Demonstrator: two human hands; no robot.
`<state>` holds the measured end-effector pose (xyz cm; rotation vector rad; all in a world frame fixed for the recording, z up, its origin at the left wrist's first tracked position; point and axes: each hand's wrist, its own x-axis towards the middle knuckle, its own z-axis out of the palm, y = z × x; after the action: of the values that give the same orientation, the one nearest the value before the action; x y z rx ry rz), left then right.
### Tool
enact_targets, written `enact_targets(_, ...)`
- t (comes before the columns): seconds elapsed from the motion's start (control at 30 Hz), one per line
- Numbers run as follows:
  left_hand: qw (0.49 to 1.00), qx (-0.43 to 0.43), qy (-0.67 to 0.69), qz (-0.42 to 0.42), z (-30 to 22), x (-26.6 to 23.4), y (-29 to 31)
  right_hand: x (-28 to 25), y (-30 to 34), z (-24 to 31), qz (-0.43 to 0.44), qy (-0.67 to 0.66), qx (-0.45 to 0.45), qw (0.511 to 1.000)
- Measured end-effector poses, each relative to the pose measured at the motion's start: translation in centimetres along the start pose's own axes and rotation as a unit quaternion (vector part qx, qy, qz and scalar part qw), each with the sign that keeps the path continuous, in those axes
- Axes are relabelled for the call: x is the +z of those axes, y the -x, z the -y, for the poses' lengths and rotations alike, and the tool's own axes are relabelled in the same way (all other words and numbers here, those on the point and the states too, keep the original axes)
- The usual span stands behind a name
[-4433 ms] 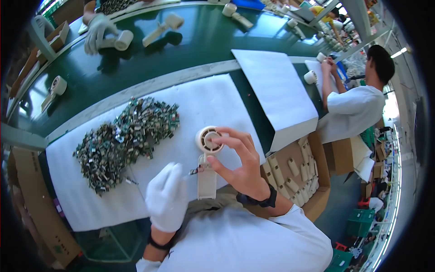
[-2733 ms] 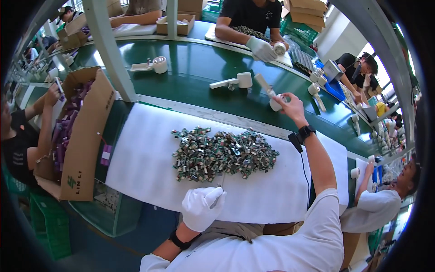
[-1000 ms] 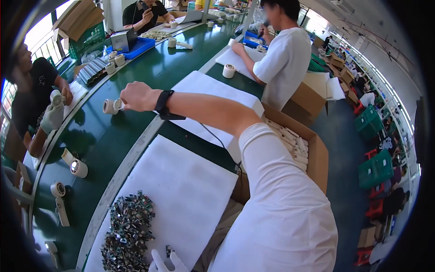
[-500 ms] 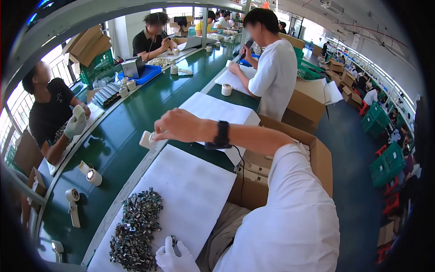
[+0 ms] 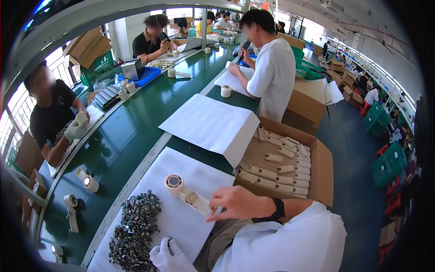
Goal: Assembling small electronic components by picking them from a pile and placing them into a white fixture/holder on an assembly line.
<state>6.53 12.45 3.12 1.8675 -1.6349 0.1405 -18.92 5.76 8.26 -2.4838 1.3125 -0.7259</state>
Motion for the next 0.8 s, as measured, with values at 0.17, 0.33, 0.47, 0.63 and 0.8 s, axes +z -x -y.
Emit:
enact_targets(0.17, 0.989, -0.022, 0.145, 0.013, -0.9, -0.4, -0.1, 2.0, 1.2, -0.5, 0.045, -0.086, -0.062, 0.993)
enact_targets(0.33, 0.95, -0.042, 0.306, 0.042, -2.9, -0.3, -0.2, 2.7, -1.5, -1.1, 0.04, -0.084, -0.043, 0.995)
enact_targets(0.47, 0.926, -0.09, 0.364, 0.052, -3.0, 2.3, 0.2, 3.3, -3.2, -1.9, 0.068, -0.05, -0.065, 0.994)
enact_targets(0.63, 0.908, -0.117, 0.392, 0.089, -3.1, 1.8, -0.4, 3.7, -4.8, -2.4, 0.105, -0.061, -0.117, 0.986)
enact_targets(0.8, 0.855, -0.221, 0.453, 0.118, -4.0, 2.1, -0.7, 4.3, -5.5, -2.7, 0.099, -0.058, -0.172, 0.978)
